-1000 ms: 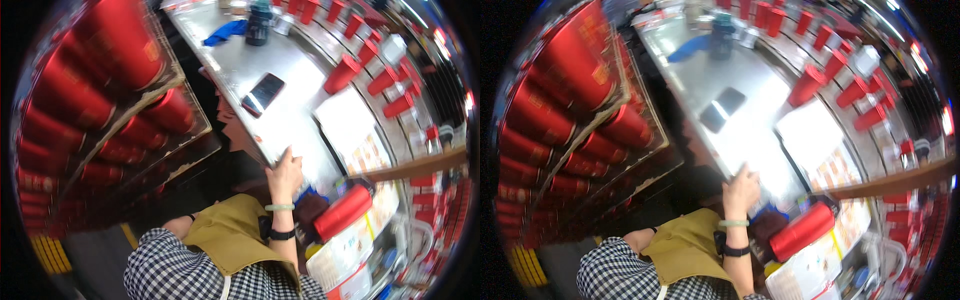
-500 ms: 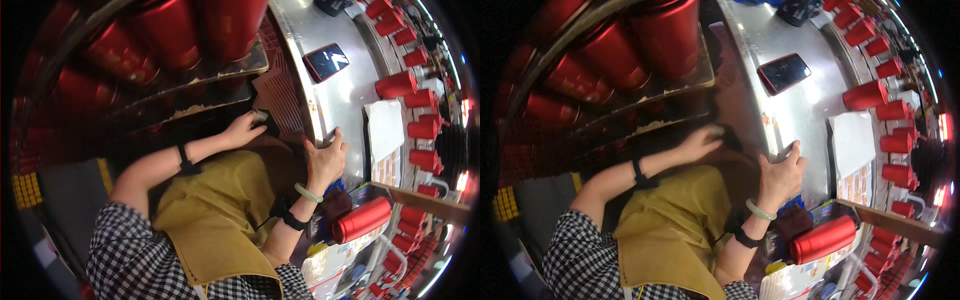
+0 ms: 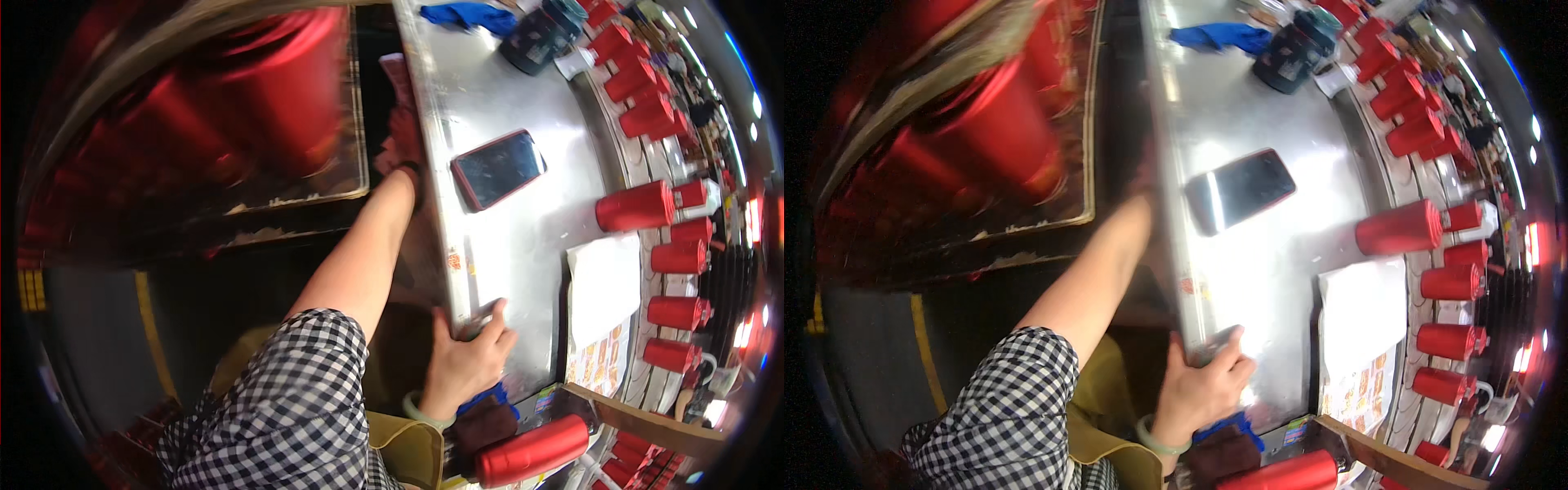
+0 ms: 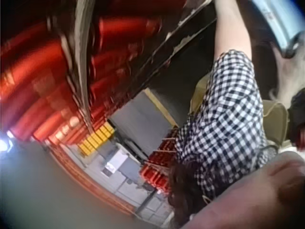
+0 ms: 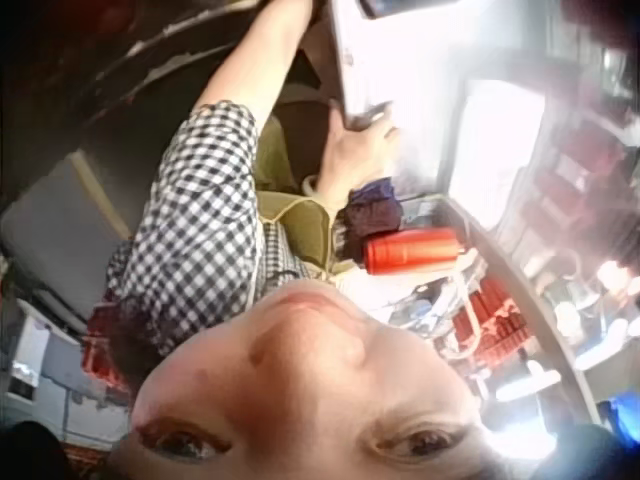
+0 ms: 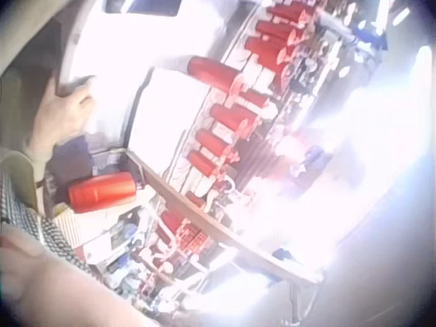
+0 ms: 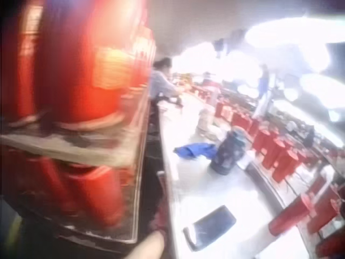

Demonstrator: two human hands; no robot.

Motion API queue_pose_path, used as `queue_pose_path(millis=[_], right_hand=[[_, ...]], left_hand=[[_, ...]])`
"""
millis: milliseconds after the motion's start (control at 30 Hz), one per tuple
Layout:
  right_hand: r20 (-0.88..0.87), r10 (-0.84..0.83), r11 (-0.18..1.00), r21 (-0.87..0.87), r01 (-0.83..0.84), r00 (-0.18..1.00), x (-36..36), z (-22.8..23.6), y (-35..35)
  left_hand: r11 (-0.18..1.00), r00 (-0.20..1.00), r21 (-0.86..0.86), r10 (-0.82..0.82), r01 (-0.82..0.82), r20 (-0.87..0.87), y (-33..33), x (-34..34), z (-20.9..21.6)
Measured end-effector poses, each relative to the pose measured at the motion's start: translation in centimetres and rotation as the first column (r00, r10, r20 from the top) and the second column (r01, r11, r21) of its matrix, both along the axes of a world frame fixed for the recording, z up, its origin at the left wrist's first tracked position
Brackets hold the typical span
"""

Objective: The person wipes a red bottle with a cloth, places it on a table, and then applies gold stickers and a circular seal from a sheet, smoothing them by hand and with a tool.

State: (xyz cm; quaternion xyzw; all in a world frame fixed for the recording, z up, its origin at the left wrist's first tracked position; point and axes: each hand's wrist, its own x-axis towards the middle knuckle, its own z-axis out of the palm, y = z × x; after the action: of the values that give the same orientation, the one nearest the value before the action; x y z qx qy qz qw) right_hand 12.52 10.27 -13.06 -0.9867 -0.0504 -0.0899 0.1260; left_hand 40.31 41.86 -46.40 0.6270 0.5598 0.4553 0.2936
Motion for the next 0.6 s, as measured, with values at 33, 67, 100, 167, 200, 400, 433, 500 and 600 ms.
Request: queue_pose_path(millis=[33, 67, 100, 167, 200, 400, 433, 500, 600], right_hand=[[0.004, -0.006, 1.000, 0.003, 0.006, 1.000, 0.2, 0.1, 0.0], [-0.016, -0.018, 1.000, 0.014, 0.018, 1.000, 0.4, -0.4, -0.1], [-0.009, -0.001, 0.999, 0.047, 0.001, 1.000, 0.4, -0.3, -0.1], [-0.039, -0.037, 0.998, 0.043, 0.038, 0.999, 0.6, 0.3, 0.3], [-0.030, -0.057, 0.996, 0.068, 0.059, 0.998, 0.8, 0.5, 0.2], [-0.086, -0.056, 0.984, 0.162, 0.069, 0.995, 1.1, 1.8, 2.9], [-0.083, -0.055, 0.991, 0.115, 0.064, 0.995, 1.4, 2.2, 3.1], [-0.060, 0.085, 0.983, 0.167, -0.074, 0.995, 2.4, 3.4, 3.4], [-0.085, 0.148, 0.977, 0.165, -0.133, 0.985, 2.0, 3.0, 0.3]], left_hand=[[1.000, 0.999, -0.017, -0.007, 0.007, 0.034, 0.0, 0.3, -0.4], [0.999, 0.998, -0.035, -0.001, 0.003, 0.063, 0.3, -0.2, -0.3], [0.999, 0.995, -0.032, 0.014, -0.011, 0.094, 1.6, -1.0, 0.1], [0.999, 0.989, -0.021, 0.039, -0.037, 0.140, 3.7, -2.5, 0.7], [0.999, 0.985, -0.026, 0.040, -0.037, 0.166, 3.8, -2.6, 0.2], [0.998, 0.970, 0.015, 0.054, -0.060, 0.238, 10.2, -4.1, 2.6], [0.998, 0.971, 0.029, 0.046, -0.054, 0.233, 10.8, -3.3, 3.5], [0.997, 0.967, 0.049, 0.047, -0.061, 0.252, 11.3, -4.4, 4.2], [0.994, 0.966, 0.043, 0.083, -0.097, 0.244, 12.2, -5.2, 3.5]])
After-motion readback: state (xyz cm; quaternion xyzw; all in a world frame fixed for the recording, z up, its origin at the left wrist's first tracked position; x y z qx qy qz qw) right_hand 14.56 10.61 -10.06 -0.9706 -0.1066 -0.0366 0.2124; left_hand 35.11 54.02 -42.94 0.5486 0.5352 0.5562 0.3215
